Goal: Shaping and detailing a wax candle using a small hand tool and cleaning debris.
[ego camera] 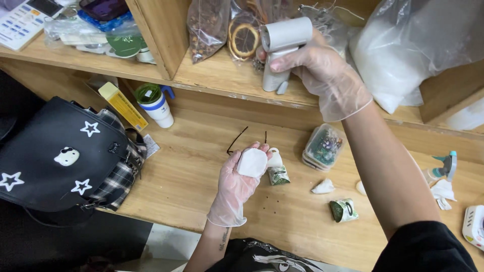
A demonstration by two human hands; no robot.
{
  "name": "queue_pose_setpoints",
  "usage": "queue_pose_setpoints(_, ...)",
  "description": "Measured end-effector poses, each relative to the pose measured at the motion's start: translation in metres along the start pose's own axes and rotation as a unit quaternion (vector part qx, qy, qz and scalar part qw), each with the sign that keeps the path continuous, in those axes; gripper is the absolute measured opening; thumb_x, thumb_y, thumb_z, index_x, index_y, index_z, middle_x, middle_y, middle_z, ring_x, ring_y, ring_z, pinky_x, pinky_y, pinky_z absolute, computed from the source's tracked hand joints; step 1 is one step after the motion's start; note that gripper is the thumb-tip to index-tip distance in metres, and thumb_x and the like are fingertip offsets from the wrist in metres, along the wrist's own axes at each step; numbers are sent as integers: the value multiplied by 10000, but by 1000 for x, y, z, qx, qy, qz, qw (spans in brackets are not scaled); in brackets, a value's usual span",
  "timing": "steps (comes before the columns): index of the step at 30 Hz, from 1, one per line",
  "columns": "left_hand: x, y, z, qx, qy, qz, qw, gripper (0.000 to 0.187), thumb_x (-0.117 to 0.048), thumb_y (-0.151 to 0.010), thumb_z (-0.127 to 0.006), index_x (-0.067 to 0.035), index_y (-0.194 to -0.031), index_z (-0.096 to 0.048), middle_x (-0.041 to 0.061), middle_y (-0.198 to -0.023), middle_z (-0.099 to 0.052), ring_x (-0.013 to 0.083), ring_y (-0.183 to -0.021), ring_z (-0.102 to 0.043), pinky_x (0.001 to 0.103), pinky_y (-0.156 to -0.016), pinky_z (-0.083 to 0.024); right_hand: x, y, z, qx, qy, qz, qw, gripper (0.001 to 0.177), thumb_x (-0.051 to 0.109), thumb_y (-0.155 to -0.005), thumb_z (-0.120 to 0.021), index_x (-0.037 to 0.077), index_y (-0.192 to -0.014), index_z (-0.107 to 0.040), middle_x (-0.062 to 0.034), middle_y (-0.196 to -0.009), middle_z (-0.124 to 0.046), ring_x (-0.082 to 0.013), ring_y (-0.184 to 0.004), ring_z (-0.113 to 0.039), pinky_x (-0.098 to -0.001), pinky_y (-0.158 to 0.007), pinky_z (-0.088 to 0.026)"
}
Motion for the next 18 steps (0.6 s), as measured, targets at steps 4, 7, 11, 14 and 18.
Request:
queue_pose_setpoints(4, -1, -6, 8, -24, -4, 4, 1000, 479, -312, -997, -577, 77, -1276, -584, 276, -1370, -580, 451, -1332, -526, 511, -1150, -453, -1, -1, 7, 11, 19, 2, 1000, 530, 4, -743, -833, 8, -1244, -659, -85, -1112, -743, -221, -1099, -711, -386, -1017, -580)
queue_pose_setpoints(7, 1, -7, 6, 24, -6, -1, 1000, 484, -301, -1029, -582, 98, -1303, -576, 286, -1368, -569, 450, -1334, -521, 512, -1178, -451, 2, -1, 7, -22, 16, 33, 999, 676, 17, -740, -865, 51, -1361, -600, -38, -1167, -696, -189, -1130, -671, -375, -1034, -567)
queue_pose_setpoints(11, 7, -6, 6, -25, 9, 24, 999, 470, -294, -1004, -587, 78, -1291, -585, 283, -1369, -579, 465, -1322, -533, 493, -1106, -478, 3, 3, 9, -71, 28, 55, 996, 810, 65, -725, -901, 101, -1439, -520, -18, -1239, -648, -175, -1199, -636, -356, -1061, -563)
queue_pose_setpoints(14, 10, -3, 1, -40, 13, 38, 998, 472, -291, -989, -584, 72, -1290, -591, 278, -1371, -594, 455, -1321, -541, 480, -1067, -493, -6, 5, 15, -60, 33, 94, 993, 835, 85, -760, -914, 92, -1488, -506, -26, -1296, -634, -181, -1258, -617, -350, -1132, -535)
queue_pose_setpoints(18, 16, -7, 4, -61, -9, 38, 997, 480, -300, -977, -564, 68, -1284, -595, 278, -1370, -594, 445, -1312, -552, 473, -1050, -505, -9, 9, 9, -71, 20, 130, 989, 857, 108, -798, -903, 100, -1526, -450, -29, -1332, -613, -170, -1279, -592, -337, -1150, -491)
Point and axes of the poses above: each hand's wrist, its own y-axis away from the middle knuckle, its own z-axis out of the back of the hand, x = y × z, the point moved 6 cm from there along -y, towards the middle knuckle
